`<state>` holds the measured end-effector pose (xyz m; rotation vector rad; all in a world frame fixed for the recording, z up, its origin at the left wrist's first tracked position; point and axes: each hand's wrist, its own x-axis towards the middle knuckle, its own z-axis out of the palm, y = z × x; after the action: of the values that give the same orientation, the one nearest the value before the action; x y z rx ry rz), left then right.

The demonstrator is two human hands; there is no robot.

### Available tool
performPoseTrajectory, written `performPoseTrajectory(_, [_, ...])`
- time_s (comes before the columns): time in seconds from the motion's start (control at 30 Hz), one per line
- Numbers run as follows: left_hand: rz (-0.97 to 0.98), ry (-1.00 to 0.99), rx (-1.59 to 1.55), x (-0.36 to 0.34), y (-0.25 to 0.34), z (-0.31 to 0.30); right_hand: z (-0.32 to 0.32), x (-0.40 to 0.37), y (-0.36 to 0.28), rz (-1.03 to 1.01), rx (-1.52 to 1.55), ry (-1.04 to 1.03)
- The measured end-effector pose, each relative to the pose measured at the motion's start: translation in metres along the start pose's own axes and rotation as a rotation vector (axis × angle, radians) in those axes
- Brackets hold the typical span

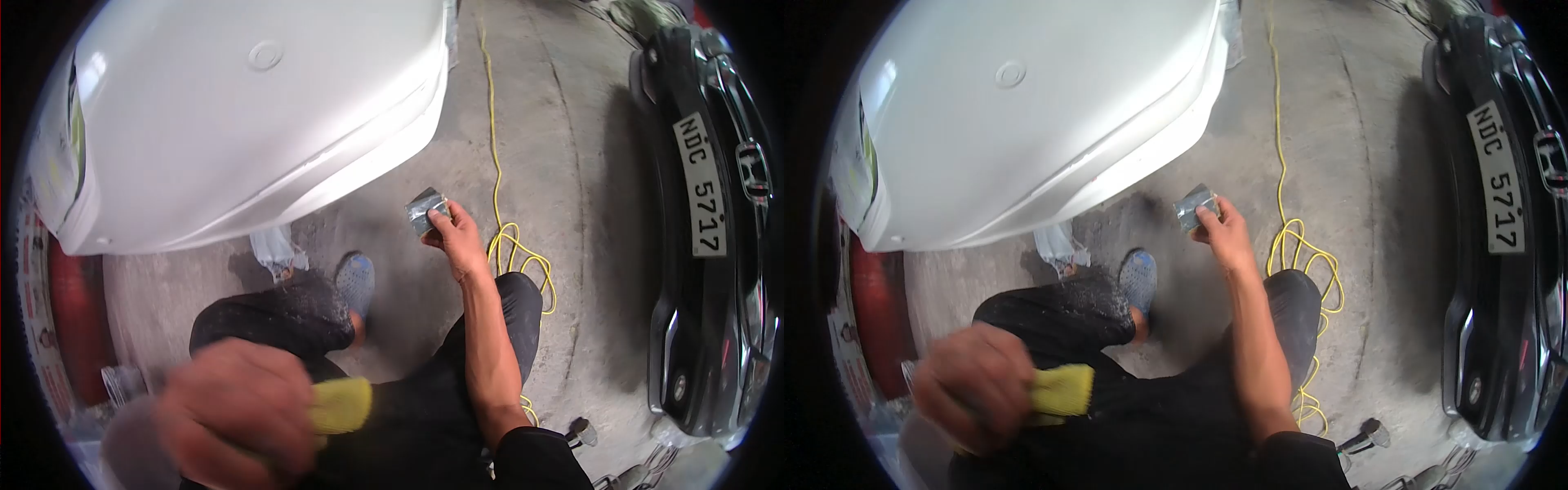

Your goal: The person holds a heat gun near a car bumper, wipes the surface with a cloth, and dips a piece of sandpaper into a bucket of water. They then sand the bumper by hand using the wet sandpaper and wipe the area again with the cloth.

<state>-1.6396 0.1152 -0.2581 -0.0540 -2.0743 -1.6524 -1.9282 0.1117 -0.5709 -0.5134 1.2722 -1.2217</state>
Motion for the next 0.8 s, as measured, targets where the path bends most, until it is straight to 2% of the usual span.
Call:
performPoseTrajectory(0.03, [-0.006, 0.167, 0.048, -0.005, 0.009, 0.001, 0.006, 0.001, -0.001, -0.003, -0.002, -0.005])
performPoseTrajectory(0.13, [-0.122, 0.166, -0.124, 0.003, 0.019, -0.008, 0.019, -0.002, 0.000, -0.007, -0.032, -0.049])
performPoseTrajectory(0.27, [-0.169, 0.103, -0.317, -0.001, -0.004, -0.007, 0.030, -0.011, 0.010, 0.020, -0.056, -0.074])
performPoseTrajectory(0.4, [-0.170, 0.064, -0.374, -0.002, -0.018, -0.006, 0.037, -0.009, 0.003, 0.032, -0.040, -0.088])
performPoseTrajectory(0.53, [-0.239, -0.095, -0.227, 0.019, -0.012, -0.003, 0.031, -0.017, -0.016, -0.045, -0.074, -0.029])
performPoseTrajectory(0.63, [-0.276, -0.134, -0.054, 0.021, -0.008, -0.009, 0.027, -0.014, -0.014, -0.117, 0.008, 0.006])
performPoseTrajectory(0.77, [-0.504, -0.223, 0.439, 0.042, -0.020, -0.007, 0.002, -0.021, -0.033, -0.081, 0.155, 0.030])
performPoseTrajectory(0.8, [-0.678, -0.163, 0.407, 0.048, -0.032, -0.007, -0.009, -0.021, -0.034, -0.090, 0.240, -0.019])
